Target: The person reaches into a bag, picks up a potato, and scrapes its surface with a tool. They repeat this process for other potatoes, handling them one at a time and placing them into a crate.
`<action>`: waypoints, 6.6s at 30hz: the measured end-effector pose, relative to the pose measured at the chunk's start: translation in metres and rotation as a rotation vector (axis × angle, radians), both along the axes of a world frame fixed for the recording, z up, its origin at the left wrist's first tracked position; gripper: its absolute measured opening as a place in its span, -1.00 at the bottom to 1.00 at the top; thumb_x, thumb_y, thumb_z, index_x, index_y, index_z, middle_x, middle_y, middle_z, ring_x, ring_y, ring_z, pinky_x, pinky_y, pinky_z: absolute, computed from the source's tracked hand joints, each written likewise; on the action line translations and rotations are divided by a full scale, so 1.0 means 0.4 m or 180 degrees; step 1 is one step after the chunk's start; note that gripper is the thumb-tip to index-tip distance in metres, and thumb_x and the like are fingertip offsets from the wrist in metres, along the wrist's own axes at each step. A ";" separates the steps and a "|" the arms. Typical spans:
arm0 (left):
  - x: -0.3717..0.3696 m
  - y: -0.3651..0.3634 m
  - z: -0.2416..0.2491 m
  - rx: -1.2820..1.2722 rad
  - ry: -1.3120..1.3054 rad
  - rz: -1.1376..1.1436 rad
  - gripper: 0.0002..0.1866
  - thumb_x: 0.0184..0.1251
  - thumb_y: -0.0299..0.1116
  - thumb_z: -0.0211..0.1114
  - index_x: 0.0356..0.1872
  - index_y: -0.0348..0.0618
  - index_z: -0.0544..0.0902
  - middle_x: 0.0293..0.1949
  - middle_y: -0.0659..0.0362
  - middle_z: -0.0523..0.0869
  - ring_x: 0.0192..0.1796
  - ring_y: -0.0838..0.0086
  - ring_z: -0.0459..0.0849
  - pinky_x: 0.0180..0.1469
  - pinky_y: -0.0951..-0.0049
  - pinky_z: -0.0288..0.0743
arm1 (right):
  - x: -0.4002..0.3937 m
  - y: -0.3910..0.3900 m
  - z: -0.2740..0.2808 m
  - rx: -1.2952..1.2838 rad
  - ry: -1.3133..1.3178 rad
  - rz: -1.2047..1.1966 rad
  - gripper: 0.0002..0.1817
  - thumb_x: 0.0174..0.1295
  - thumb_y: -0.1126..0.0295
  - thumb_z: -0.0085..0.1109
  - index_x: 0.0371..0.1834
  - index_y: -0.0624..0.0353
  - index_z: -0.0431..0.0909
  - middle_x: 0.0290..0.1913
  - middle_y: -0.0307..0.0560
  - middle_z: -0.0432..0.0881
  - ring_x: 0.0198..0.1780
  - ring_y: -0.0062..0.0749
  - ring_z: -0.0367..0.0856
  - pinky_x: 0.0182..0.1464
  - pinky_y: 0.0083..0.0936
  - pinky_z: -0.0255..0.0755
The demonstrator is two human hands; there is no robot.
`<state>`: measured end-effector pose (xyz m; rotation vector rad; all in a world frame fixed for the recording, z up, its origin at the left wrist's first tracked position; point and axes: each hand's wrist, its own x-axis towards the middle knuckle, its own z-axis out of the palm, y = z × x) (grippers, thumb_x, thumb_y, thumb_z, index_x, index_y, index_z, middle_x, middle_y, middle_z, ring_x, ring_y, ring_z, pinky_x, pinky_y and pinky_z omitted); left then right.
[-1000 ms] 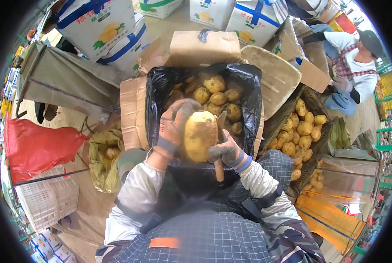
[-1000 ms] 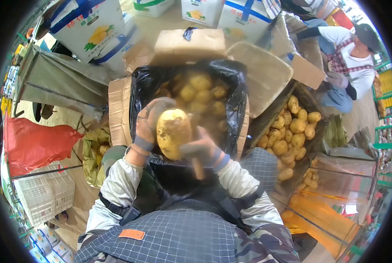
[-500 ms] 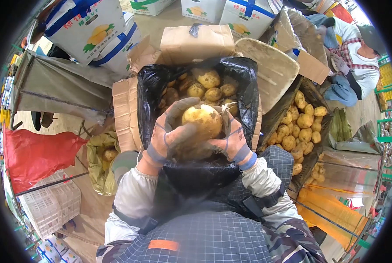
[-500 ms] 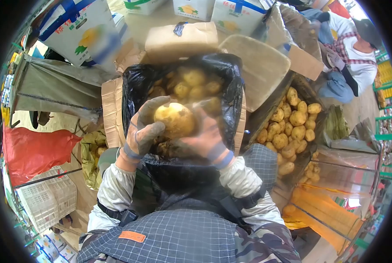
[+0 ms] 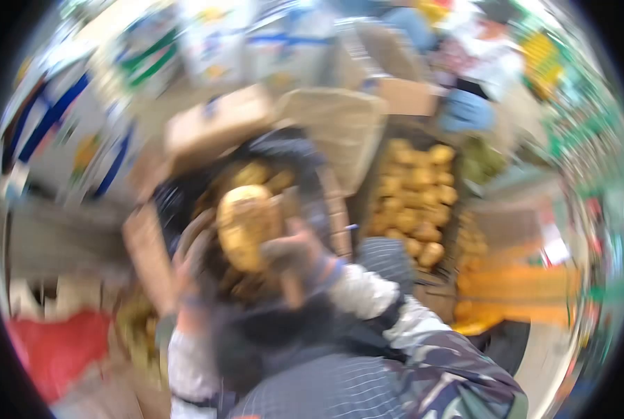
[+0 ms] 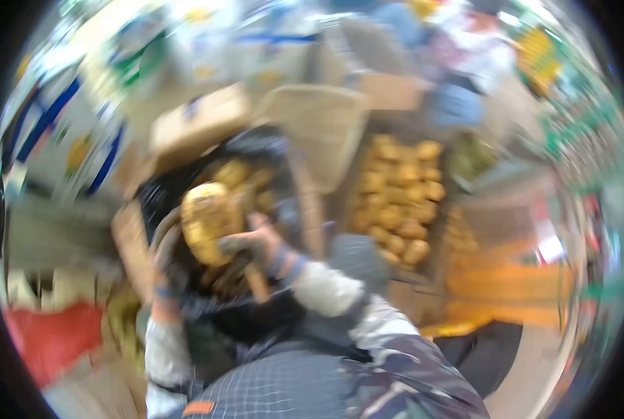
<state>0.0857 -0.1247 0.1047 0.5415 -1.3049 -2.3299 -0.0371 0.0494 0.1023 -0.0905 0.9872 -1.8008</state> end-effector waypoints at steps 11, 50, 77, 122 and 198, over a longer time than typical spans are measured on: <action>0.068 0.043 0.000 -0.0879 -0.0661 -0.0089 -0.59 0.59 -0.15 0.18 0.13 -0.33 0.63 -0.26 0.19 0.61 -0.27 0.50 0.60 -0.21 0.51 0.55 | -0.417 0.918 0.448 -0.0866 0.2344 -0.3389 -0.52 0.36 0.23 0.24 0.26 0.25 0.50 -0.18 -0.18 0.63 -0.37 -0.55 0.54 -0.37 -0.52 0.47; -0.659 -0.082 -0.524 -0.3391 -0.3811 -0.0301 -0.13 0.24 0.04 0.36 0.50 -0.19 0.29 0.47 -0.18 0.34 0.48 0.02 0.32 0.47 0.05 0.31 | -0.173 0.014 0.001 0.0017 -0.0001 -0.0664 -0.63 0.44 0.40 0.13 0.26 0.24 0.40 -0.25 -0.04 0.70 -0.50 -0.45 0.64 -0.49 -0.48 0.54; -0.252 -0.245 -0.259 0.0834 -0.0621 -0.1482 -0.32 0.45 0.10 0.16 0.42 -0.17 0.44 0.27 -0.06 0.63 0.18 0.12 0.68 0.08 0.23 0.69 | -0.212 -0.042 -0.050 0.1291 0.0520 -0.0676 -0.50 0.45 0.16 0.15 0.39 0.06 0.41 -0.15 -0.07 0.71 -0.50 -0.38 0.69 -0.50 -0.41 0.61; 0.088 0.029 -0.052 -0.0007 -0.1011 -0.0110 -0.28 0.29 -0.06 0.39 0.38 -0.28 0.44 0.16 0.07 0.65 0.12 0.38 0.66 0.15 0.37 0.58 | -0.092 -0.032 -0.041 0.2056 0.5754 0.1285 -0.74 0.22 0.36 0.20 -0.01 0.06 0.56 -0.19 0.00 0.70 -0.18 -0.06 0.75 -0.20 -0.20 0.62; 0.009 0.038 -0.099 0.2150 -0.0125 0.0176 -0.16 0.37 0.35 0.12 0.45 -0.08 0.39 0.23 -0.06 0.64 0.09 0.08 0.74 -0.19 0.18 0.75 | -0.114 -0.109 -0.198 0.1076 0.0967 0.0520 -0.35 0.23 -0.01 0.45 0.25 0.19 0.57 -0.08 -0.08 0.76 -0.34 -0.43 0.64 -0.26 -0.41 0.55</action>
